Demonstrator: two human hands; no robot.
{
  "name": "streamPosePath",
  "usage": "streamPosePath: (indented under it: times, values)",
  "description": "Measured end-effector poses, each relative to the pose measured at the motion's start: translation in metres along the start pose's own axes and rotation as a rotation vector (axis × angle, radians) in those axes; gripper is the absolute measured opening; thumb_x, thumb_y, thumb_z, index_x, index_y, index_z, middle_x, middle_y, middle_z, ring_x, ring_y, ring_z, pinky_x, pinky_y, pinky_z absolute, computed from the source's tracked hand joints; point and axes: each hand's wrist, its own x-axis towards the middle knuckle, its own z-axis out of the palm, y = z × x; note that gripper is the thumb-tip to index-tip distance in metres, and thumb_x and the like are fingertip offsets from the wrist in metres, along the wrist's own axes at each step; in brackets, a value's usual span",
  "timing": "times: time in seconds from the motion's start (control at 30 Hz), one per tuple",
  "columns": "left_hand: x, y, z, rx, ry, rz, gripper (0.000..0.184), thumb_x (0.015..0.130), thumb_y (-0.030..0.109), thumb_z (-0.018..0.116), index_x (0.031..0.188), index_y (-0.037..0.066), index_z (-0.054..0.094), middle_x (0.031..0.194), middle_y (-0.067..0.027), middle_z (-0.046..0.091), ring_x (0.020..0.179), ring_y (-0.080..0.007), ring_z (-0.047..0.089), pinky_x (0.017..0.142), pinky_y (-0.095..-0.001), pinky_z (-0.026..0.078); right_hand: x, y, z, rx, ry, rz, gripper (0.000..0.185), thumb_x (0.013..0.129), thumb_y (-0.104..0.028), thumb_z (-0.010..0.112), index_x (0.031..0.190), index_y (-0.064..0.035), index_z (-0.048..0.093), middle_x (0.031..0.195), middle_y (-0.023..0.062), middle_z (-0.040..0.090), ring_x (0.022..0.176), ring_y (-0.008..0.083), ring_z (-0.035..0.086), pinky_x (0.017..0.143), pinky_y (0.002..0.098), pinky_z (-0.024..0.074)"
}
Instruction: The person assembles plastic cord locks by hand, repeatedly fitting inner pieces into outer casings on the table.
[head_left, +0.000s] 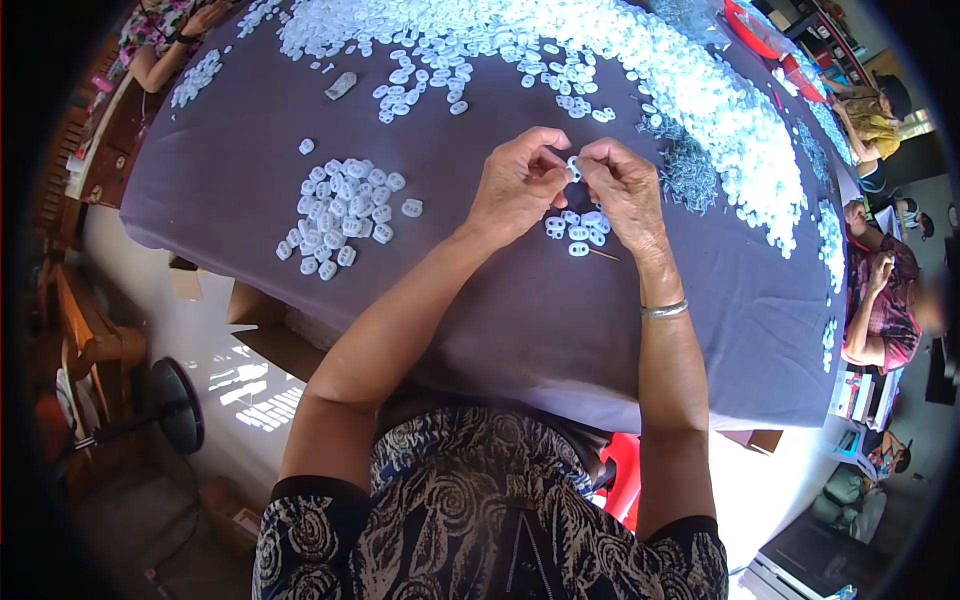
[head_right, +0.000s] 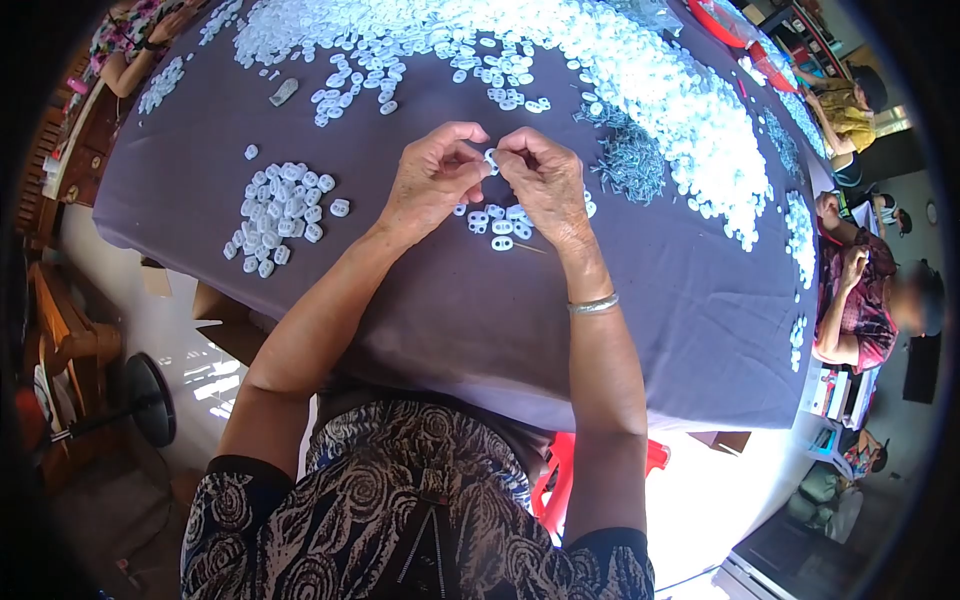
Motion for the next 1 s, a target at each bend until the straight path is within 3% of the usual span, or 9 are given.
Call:
streamPosePath:
  times: [0.33, 0.53, 0.83, 1.0]
  values:
    - [0.0, 0.001, 0.0, -0.012, -0.008, -0.019, 0.026, 0.085, 0.001, 0.061, 0.111, 0.004, 0.057, 0.081, -0.0041, 0.062, 0.06, -0.0067, 0.058, 0.047, -0.0187, 0.043, -0.001, -0.008, -0.001, -0.121, 0.012, -0.071, 0.008, 0.079, -0.004, 0.068, 0.083, -0.0017, 0.061, 0.067, -0.0007, 0.06, 0.059, 0.0029, 0.053, 0.054, 0.0214, 0.0454]
    - [0.001, -0.003, -0.001, -0.077, -0.029, 0.031, 0.026, 0.085, -0.001, 0.06, 0.111, 0.004, 0.057, 0.082, -0.0051, 0.063, 0.063, -0.0077, 0.058, 0.051, -0.0197, 0.045, -0.003, -0.014, 0.0, -0.261, -0.029, -0.144, 0.026, 0.074, -0.002, 0.071, 0.098, -0.0026, 0.06, 0.073, 0.0034, 0.062, 0.059, 0.0066, 0.056, 0.057, 0.0229, 0.0499]
    - [0.003, -0.006, -0.003, -0.028, 0.004, 0.061, 0.026, 0.083, -0.003, 0.061, 0.108, 0.005, 0.06, 0.083, -0.0028, 0.064, 0.07, -0.0064, 0.057, 0.058, -0.0201, 0.045, -0.004, -0.015, 0.001, -0.366, -0.05, -0.25, 0.038, 0.073, 0.002, 0.07, 0.11, -0.0022, 0.059, 0.088, 0.0071, 0.063, 0.061, 0.0108, 0.057, 0.057, 0.026, 0.0504]
    - [0.006, -0.01, -0.004, -0.06, 0.035, 0.065, 0.024, 0.082, -0.003, 0.063, 0.105, 0.004, 0.06, 0.081, -0.0019, 0.064, 0.071, -0.006, 0.056, 0.063, -0.0208, 0.045, -0.004, -0.016, 0.003, -0.349, -0.035, -0.292, 0.035, 0.075, 0.002, 0.07, 0.108, -0.0025, 0.061, 0.085, 0.0062, 0.061, 0.061, 0.0123, 0.056, 0.057, 0.0272, 0.0484]
